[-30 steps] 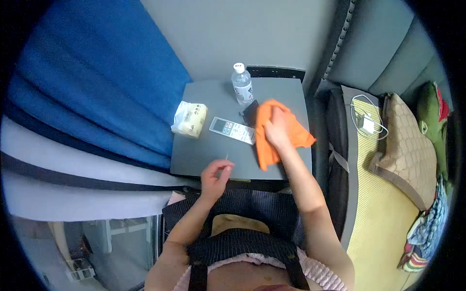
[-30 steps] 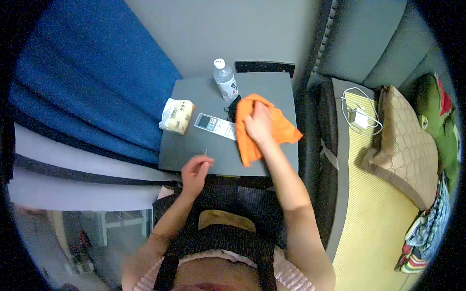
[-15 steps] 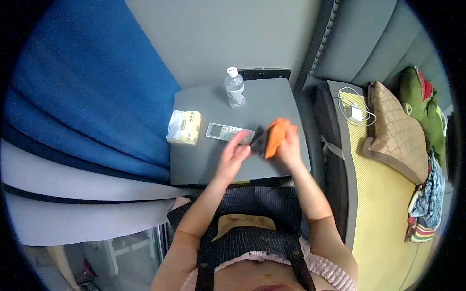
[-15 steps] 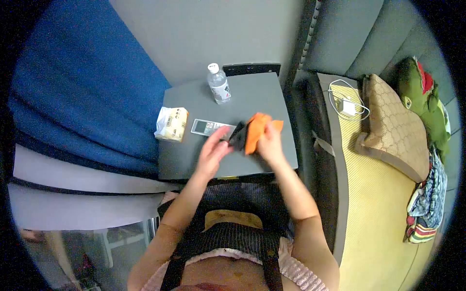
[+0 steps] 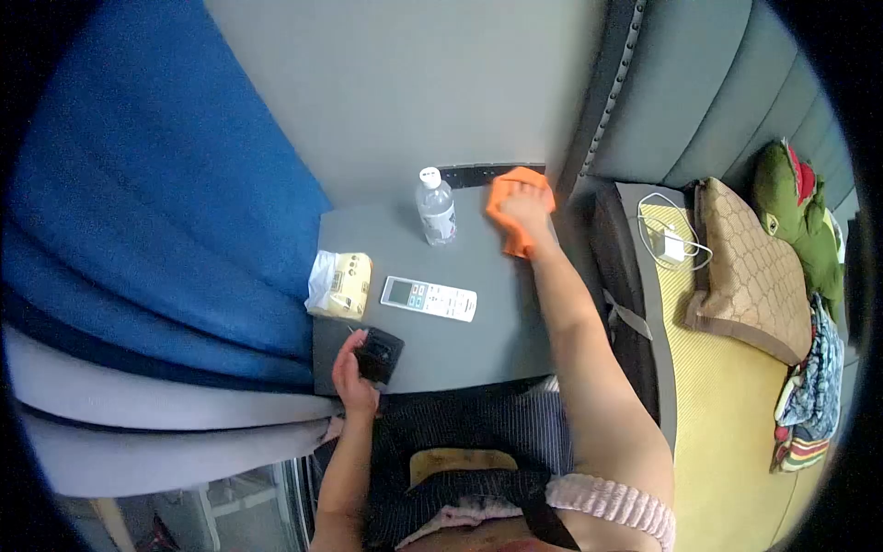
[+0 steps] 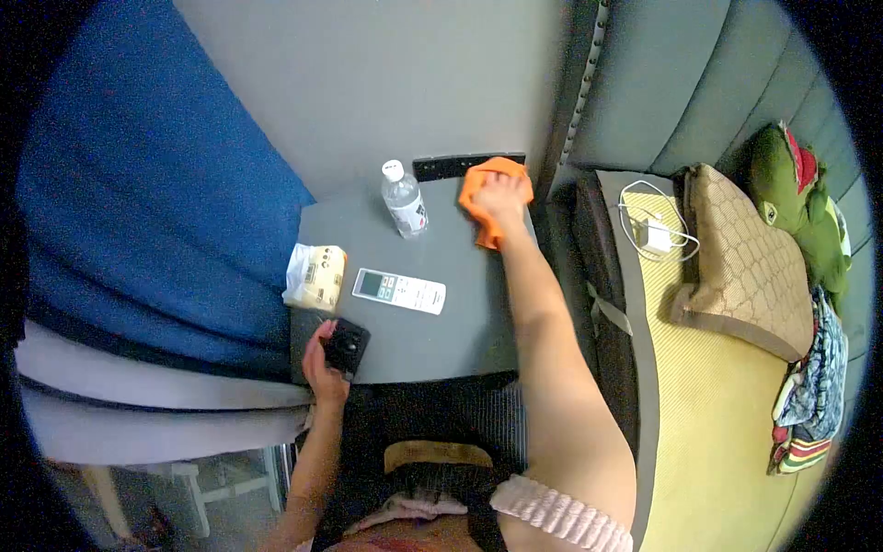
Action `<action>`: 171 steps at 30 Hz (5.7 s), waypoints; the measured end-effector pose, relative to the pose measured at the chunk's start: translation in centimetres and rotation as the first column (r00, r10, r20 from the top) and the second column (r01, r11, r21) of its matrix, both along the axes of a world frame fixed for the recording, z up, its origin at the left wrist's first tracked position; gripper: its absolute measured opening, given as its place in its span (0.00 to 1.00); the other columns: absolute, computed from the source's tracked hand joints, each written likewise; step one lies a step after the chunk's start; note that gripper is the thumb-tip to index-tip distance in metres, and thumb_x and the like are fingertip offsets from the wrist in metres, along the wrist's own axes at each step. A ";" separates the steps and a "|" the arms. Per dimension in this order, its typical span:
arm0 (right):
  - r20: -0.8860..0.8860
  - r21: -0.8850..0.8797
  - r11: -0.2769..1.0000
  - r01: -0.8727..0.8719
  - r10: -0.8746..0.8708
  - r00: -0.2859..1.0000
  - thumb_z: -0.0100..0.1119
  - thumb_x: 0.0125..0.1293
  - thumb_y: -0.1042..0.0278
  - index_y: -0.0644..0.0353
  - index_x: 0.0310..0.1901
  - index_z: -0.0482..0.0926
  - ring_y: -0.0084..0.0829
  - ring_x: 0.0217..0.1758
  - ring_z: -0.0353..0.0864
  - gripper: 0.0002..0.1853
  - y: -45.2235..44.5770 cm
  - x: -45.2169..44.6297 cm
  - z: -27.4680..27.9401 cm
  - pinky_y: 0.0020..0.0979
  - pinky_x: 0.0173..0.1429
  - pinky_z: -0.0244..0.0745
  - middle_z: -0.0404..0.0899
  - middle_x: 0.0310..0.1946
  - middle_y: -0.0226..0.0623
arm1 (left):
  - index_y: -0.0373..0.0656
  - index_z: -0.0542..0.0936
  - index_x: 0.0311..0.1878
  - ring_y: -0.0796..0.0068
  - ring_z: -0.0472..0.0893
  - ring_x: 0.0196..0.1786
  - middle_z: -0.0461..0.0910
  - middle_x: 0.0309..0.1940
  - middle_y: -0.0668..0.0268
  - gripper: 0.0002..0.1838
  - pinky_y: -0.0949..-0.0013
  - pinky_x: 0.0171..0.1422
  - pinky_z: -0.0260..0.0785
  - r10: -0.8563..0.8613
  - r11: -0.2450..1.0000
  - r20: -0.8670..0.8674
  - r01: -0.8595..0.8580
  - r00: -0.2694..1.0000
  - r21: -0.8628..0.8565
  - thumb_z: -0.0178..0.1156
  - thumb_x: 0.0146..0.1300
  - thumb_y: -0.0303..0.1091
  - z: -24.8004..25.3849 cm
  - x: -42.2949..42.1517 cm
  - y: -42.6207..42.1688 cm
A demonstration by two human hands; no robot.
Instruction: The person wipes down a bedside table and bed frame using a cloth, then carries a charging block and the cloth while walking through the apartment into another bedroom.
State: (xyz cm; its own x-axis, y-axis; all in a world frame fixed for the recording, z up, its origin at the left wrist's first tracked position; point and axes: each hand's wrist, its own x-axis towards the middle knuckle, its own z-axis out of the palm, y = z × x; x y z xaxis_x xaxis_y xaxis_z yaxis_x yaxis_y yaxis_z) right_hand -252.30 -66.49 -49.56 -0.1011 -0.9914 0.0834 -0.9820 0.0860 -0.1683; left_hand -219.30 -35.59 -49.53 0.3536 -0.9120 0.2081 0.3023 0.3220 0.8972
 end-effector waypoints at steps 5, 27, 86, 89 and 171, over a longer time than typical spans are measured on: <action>-0.225 0.067 0.965 -0.254 0.263 0.938 0.42 0.62 0.53 0.60 0.63 0.68 0.51 0.73 0.53 0.29 1.5 3.2 1.8 0.50 0.75 0.42 0.67 0.64 0.47 | 0.30 0.73 0.58 0.64 0.73 0.59 0.77 0.55 0.54 0.22 0.62 0.69 0.61 0.021 0.998 0.004 -0.021 1.000 0.067 0.44 0.72 0.37 0.1 -1.1 -0.3; 0.612 -0.157 0.980 -0.125 0.196 0.766 0.57 0.64 0.59 0.60 0.54 0.75 0.45 0.63 0.70 0.20 15.4 -5.2 3.8 0.45 0.63 0.66 0.72 0.58 0.48 | 0.30 0.73 0.58 0.65 0.75 0.58 0.77 0.55 0.52 0.20 0.63 0.67 0.63 -0.048 0.995 0.008 0.047 0.999 0.085 0.43 0.70 0.34 -0.6 0.0 -0.5; 0.344 -0.275 0.877 -0.393 0.472 0.812 0.62 0.59 0.44 0.65 0.50 0.75 0.48 0.49 0.75 0.30 19.7 6.3 6.8 0.44 0.54 0.68 0.76 0.43 0.50 | 0.30 0.73 0.58 0.67 0.75 0.58 0.78 0.54 0.56 0.18 0.65 0.67 0.61 -0.041 0.996 0.104 0.033 0.994 0.085 0.42 0.72 0.29 0.5 -0.6 -0.6; 0.075 -0.248 0.795 -0.553 0.585 0.808 0.60 0.53 0.35 0.64 0.51 0.75 0.41 0.48 0.76 0.37 22.2 11.1 5.6 0.38 0.54 0.64 0.78 0.40 0.45 | 0.30 0.73 0.58 0.67 0.74 0.58 0.78 0.53 0.56 0.19 0.65 0.67 0.61 -0.020 0.992 0.138 0.003 0.990 0.124 0.41 0.72 0.30 0.5 -0.6 -0.6; 0.038 -0.072 0.358 -0.931 0.934 0.356 0.35 0.71 0.40 0.61 0.70 0.60 0.41 0.78 0.45 0.36 6.1 32.9 0.5 0.44 0.78 0.42 0.49 0.75 0.44 | 0.37 0.81 0.40 0.81 0.79 0.39 0.82 0.35 0.69 0.07 0.75 0.47 0.70 -0.255 0.897 0.402 0.060 0.879 0.437 0.63 0.59 0.27 8.2 11.0 2.6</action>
State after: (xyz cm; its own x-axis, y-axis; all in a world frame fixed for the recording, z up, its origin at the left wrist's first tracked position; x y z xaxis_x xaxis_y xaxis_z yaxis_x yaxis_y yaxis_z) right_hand -219.43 -60.36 -49.06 0.8802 -0.4500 0.1510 -0.4160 -0.8845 -0.2112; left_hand -208.27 -32.97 -41.30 0.1577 -0.9835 -0.0890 -0.1389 -0.1114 0.9840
